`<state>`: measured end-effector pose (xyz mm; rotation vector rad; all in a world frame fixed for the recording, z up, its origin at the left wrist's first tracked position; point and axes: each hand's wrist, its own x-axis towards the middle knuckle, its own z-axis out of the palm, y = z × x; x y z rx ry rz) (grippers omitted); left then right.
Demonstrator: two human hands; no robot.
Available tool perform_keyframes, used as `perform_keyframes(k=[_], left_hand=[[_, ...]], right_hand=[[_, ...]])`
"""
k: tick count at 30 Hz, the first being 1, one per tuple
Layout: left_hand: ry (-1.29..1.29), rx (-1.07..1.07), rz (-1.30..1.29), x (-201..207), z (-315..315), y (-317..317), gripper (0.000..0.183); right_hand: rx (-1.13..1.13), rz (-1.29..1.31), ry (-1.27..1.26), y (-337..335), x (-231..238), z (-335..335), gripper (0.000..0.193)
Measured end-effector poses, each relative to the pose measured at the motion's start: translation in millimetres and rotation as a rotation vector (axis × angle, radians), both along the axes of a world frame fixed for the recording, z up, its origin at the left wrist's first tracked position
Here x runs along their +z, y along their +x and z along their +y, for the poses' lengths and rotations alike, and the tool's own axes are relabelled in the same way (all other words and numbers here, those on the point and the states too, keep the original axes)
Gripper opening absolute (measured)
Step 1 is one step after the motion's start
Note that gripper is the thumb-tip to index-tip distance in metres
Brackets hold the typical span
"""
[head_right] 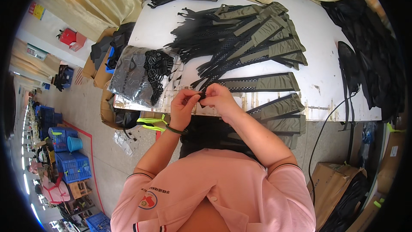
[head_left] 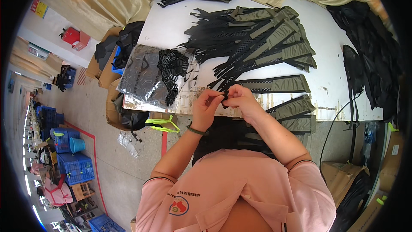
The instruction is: Sorting and bundling black mesh straps at a manufacturing workstation.
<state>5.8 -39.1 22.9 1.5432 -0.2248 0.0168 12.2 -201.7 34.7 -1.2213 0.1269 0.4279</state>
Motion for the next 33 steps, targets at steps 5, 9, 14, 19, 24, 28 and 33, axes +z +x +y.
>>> perform_keyframes(k=[5, 9, 14, 19, 24, 28, 33], left_hand=[[-0.084, -0.063, -0.017, 1, -3, -3, 0.017], [-0.129, -0.153, -0.001, 1, -5, -6, 0.025], [-0.127, -0.254, -0.064, -3, 0, -2, 0.029], [0.022, -0.33, -0.109, -11, 3, -3, 0.028], [-0.292, -0.418, 0.307, 4, 16, -25, 0.016], [-0.224, -0.505, 0.732, 8, 66, -23, 0.013], [0.862, -0.038, -0.081, 0, 84, -1, 0.033]], right_hand=[[-0.142, -0.085, 0.231, -8, -9, 2, 0.023], [-0.237, -0.212, 0.13, -13, -14, 9, 0.02], [0.041, 0.083, 0.297, -10, 19, -9, 0.015], [0.143, -0.37, -0.368, -2, 11, -20, 0.014], [0.19, -0.304, -0.317, 27, 9, -46, 0.01], [-0.152, -0.892, -1.438, 67, -26, -114, 0.034], [0.113, -0.581, -1.682, 47, -34, -122, 0.034]])
